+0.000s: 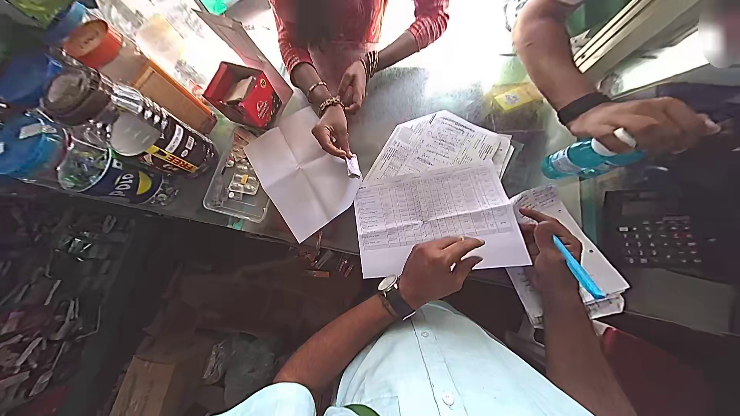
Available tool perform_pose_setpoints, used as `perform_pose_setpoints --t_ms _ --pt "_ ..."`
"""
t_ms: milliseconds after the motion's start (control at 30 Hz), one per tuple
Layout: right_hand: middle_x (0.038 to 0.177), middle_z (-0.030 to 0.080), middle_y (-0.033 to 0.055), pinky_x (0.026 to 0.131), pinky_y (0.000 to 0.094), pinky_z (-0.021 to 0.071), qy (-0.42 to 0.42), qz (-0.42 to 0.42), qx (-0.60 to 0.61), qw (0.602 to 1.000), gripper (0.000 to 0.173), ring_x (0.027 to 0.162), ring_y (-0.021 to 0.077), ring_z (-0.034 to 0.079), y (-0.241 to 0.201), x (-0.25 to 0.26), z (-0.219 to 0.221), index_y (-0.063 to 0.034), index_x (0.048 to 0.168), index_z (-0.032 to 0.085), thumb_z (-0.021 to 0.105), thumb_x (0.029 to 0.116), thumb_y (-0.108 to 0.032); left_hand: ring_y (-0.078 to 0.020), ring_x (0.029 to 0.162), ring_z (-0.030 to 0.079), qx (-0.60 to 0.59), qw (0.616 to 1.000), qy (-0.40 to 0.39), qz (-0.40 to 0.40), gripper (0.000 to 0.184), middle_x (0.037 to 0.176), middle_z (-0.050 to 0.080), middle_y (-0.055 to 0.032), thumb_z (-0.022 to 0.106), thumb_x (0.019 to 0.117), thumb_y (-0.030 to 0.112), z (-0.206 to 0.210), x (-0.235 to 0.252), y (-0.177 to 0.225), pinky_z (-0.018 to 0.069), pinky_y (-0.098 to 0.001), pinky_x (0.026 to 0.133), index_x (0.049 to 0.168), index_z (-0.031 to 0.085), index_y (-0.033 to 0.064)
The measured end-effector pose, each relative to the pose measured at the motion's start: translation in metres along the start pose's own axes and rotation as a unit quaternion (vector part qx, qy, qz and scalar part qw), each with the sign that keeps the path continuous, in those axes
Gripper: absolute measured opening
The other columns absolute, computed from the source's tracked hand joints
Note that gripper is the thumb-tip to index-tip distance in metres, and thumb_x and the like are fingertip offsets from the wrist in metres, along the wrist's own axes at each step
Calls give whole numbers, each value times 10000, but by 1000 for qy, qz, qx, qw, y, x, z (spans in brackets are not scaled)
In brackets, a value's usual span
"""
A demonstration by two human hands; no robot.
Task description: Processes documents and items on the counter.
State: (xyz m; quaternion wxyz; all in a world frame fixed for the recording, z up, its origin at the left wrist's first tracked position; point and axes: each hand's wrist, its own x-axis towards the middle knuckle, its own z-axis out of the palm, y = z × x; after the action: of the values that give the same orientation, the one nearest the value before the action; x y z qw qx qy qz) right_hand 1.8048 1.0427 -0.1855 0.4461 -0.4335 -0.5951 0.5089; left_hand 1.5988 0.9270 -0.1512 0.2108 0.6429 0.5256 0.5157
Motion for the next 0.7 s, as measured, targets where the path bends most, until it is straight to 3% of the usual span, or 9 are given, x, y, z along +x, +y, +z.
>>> perform_pose_setpoints --t_ms 100,200,267,333,400,467,567,667,700 --pt "948 746 -48 732 234 611 38 6 -25 999 355 816 40 713 -2 -1 0 -20 1250 622 439 1053 -252 -147 727 717 5 1000 -18 -6 447 1339 667 -168 693 939 75 -17 -5 11 605 -309 651 1370 623 -16" --pt "1101 726 136 850 306 618 84 -108 -114 984 323 964 122 721 -20 1 -2 114 1194 619 577 1021 -156 -77 699 682 53 994 91 -6 460 1400 633 -141 712 934 125 -43 -15 14 582 -242 623 1373 632 12" --pt "1103 729 76 875 234 591 96 -168 -121 974 262 986 46 698 -39 5 -1 94 1159 642 629 972 -90 0 579 585 74 971 223 -46 405 1236 726 -69 725 913 134 -65 -20 6 524 -185 539 1304 684 34" --pt "995 752 -22 808 234 611 84 -178 -78 977 186 895 31 715 -57 9 9 39 1122 660 627 959 -45 12 492 488 40 938 323 -122 351 935 750 -27 711 897 94 -93 -22 -6 455 -186 478 1241 712 21" --pt "926 763 -52 729 248 628 44 -186 -49 980 143 805 51 727 -70 12 26 -10 1083 688 638 956 -53 -9 522 558 -69 907 373 -183 362 1122 737 -92 641 926 -8 -119 -24 -9 498 -190 473 1287 647 -36" --pt "905 767 -39 709 252 633 -1 -199 -41 979 129 781 62 732 -74 15 50 -35 1056 710 657 942 -64 -70 523 628 -136 885 406 -183 513 1368 632 -105 561 932 -89 -135 -26 -6 563 -234 459 1440 503 -48" --pt "892 770 -28 726 208 616 -65 -230 -55 969 130 781 26 723 -72 11 93 -51 1024 734 693 919 -116 -156 711 748 -153 904 375 -138 724 1664 302 -96 506 920 -145 -152 -41 2 641 -318 551 1589 274 4" --pt "890 771 -3 743 190 608 -115 -258 -48 958 133 783 22 720 -69 8 132 -44 996 754 711 927 -149 -214 1061 743 -128 923 346 -104 636 1600 426 -109 552 930 -107 -162 -66 8 659 -367 822 1537 396 1" --pt "883 770 6 740 192 608 -130 -260 -41 956 139 776 26 721 -68 10 144 -33 1000 752 708 928 -144 -173 1041 742 -95 929 342 -103 561 1513 540 -93 593 936 -52 -166 -75 8 643 -324 847 1483 492 15"
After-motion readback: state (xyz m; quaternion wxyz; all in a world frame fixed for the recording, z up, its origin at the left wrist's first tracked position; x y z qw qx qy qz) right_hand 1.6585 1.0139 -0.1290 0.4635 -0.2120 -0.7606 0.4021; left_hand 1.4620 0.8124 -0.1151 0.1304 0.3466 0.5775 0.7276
